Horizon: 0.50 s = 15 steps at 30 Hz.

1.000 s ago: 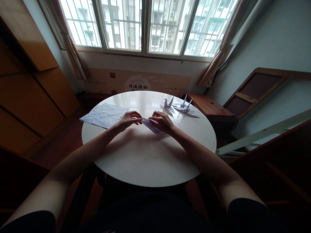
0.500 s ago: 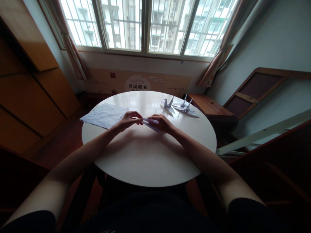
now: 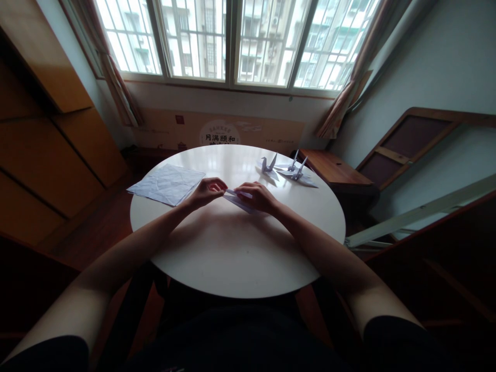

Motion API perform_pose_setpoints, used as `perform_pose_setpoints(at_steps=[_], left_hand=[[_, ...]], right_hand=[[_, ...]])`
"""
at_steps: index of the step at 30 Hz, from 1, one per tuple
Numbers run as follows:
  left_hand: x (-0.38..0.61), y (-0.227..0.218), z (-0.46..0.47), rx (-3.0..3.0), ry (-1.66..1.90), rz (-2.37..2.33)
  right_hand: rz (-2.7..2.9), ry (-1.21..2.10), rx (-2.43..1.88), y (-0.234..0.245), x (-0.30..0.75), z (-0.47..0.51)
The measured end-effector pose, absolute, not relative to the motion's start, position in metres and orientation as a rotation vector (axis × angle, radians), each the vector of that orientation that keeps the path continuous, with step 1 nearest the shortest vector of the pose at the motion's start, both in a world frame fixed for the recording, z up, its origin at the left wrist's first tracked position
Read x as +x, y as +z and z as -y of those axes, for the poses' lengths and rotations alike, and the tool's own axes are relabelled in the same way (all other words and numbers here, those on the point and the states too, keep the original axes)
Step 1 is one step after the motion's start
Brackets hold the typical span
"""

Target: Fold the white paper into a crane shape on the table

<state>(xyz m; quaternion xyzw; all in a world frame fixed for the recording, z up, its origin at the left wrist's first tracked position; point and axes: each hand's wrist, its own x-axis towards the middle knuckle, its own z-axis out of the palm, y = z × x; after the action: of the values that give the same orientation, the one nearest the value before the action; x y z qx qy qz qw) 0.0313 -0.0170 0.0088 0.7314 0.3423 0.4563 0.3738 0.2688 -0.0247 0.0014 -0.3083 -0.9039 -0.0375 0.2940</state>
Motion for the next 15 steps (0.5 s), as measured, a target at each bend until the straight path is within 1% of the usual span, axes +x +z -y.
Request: perform_pose_setpoints(at_steps=[11,15], left_hand=[[0.0293,0.0060,0.0133,1.843,1.159,-0.942],[0.0278,0.0092,0.0131,1.746,1.140,-0.909]], right_hand=[[2.415,-0.180,-0.840,0.0001,0.2701,0.0233],[2.408,-0.187,-0.824,-0.0006,0.2723,0.0220]])
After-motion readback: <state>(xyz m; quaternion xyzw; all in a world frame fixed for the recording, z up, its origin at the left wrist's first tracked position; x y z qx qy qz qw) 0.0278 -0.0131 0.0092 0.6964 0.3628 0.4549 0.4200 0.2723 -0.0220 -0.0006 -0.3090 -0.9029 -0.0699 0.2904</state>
